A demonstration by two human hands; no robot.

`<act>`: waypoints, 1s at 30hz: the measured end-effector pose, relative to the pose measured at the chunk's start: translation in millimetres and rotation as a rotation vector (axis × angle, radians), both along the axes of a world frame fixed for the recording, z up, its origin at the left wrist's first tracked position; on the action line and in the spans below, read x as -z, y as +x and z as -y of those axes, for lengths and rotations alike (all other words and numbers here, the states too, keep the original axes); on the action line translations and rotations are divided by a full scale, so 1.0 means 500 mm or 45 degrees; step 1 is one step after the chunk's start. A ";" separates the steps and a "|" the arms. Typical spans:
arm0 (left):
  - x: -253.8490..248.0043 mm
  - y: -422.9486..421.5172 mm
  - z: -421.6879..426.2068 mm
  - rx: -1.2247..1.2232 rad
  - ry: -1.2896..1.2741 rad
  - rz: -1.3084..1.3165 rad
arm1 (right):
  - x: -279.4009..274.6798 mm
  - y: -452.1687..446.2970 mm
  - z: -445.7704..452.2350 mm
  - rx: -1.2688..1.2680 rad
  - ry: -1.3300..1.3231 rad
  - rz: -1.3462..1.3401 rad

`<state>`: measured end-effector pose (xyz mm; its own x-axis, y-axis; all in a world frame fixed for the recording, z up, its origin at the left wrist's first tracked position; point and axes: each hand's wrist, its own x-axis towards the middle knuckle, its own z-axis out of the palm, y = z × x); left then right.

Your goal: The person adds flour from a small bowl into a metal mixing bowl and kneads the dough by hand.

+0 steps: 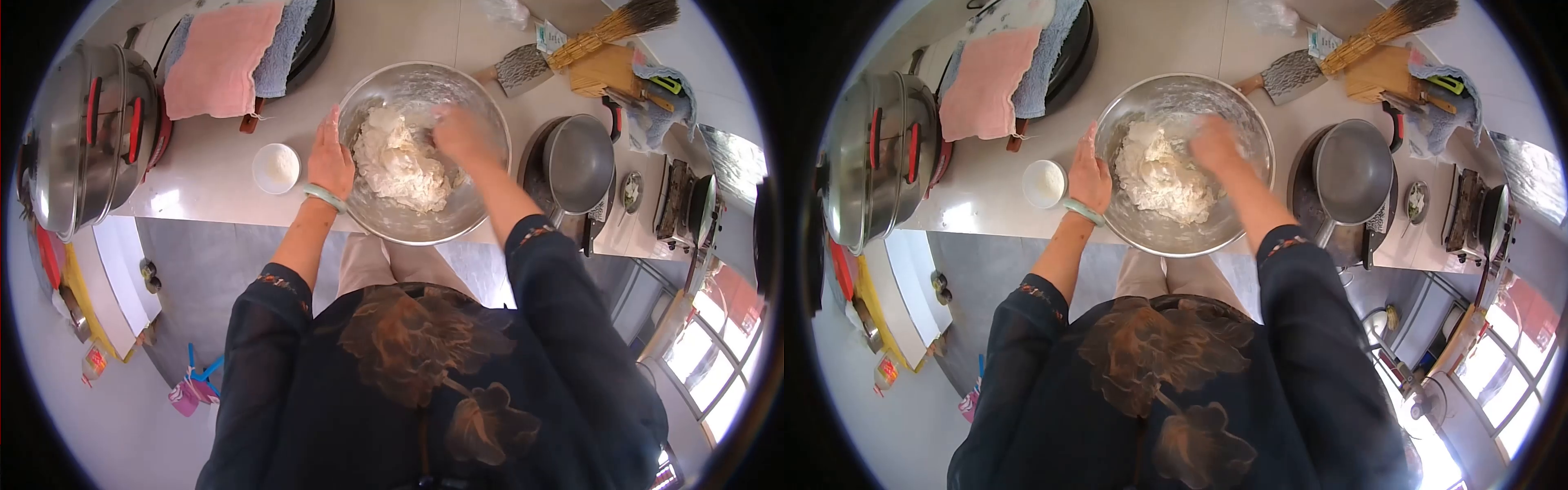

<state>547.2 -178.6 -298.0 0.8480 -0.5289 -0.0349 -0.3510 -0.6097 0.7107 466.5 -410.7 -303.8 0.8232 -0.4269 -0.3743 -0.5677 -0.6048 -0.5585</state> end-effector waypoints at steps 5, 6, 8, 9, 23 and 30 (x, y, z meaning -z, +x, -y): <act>0.007 -0.004 0.002 0.019 0.015 0.020 | 0.030 0.047 -0.091 -0.072 0.264 -0.082; 0.008 -0.005 0.002 0.018 0.016 0.034 | 0.025 0.047 -0.072 -0.060 0.387 -0.114; 0.010 0.002 0.000 0.003 0.007 0.070 | 0.036 0.055 -0.008 -0.404 -0.070 -0.019; 0.007 -0.001 -0.003 0.008 0.006 0.073 | 0.031 0.047 0.018 -0.505 -0.271 0.071; 0.007 0.001 0.003 -0.005 -0.009 0.079 | -0.035 -0.195 -0.013 -0.960 -0.128 -0.414; 0.017 -0.008 0.000 -0.013 -0.018 0.068 | -0.043 -0.045 0.092 -0.838 -0.255 -0.363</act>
